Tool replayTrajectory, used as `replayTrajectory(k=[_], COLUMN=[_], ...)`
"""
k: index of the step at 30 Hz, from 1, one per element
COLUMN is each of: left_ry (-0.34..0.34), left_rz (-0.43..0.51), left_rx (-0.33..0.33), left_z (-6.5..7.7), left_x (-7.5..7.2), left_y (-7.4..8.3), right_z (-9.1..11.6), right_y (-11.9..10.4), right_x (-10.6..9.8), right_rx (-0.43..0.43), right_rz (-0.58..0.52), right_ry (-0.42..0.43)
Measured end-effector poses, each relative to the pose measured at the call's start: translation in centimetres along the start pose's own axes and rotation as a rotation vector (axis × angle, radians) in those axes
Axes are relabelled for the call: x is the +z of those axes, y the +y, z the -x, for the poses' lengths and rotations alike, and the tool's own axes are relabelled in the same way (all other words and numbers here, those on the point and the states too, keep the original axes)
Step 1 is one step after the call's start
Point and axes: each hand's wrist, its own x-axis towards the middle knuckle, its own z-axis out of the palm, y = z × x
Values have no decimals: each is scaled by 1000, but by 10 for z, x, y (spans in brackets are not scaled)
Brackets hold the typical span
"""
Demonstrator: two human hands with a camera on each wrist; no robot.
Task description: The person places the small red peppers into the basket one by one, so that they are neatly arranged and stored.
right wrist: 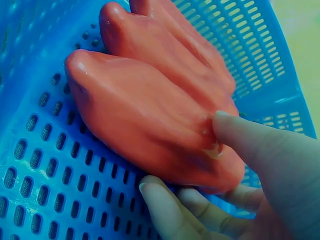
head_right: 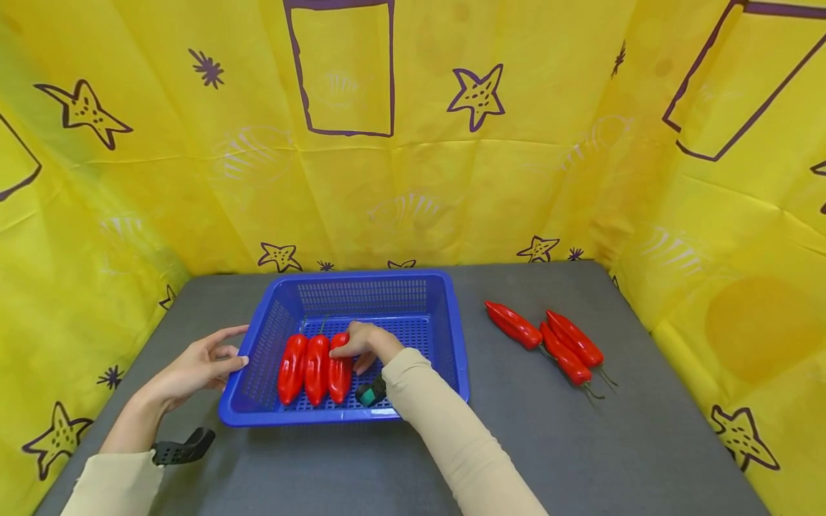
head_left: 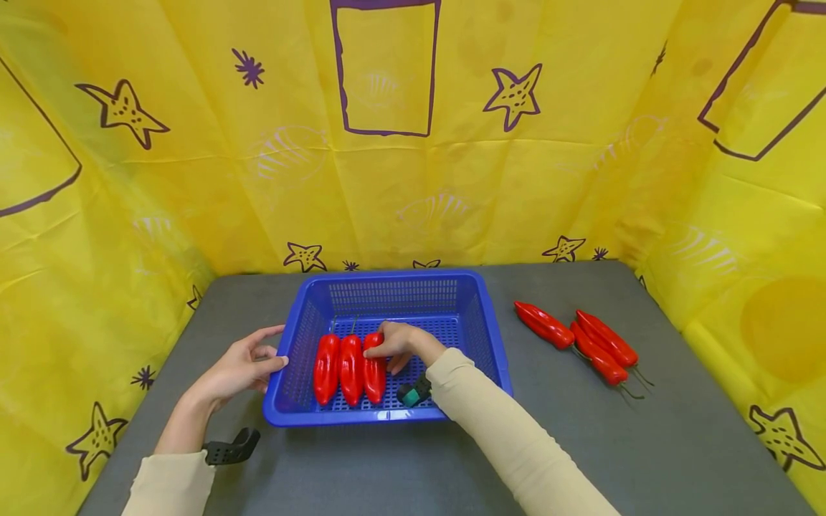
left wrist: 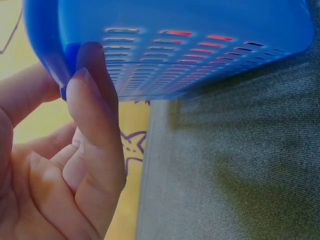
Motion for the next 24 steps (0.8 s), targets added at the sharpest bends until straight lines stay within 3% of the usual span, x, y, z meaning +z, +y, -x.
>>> replayTrajectory(k=[15, 24], left_ry=[-3, -16], left_rz=[7, 12], left_rx=[-1, 12], left_z=[0, 1], left_x=[0, 1], left_y=[-1, 2], right_z=[6, 13], right_y=[2, 1], right_x=[-9, -28], right_rx=[-1, -76], right_rz=[20, 169], right_ry=[9, 107])
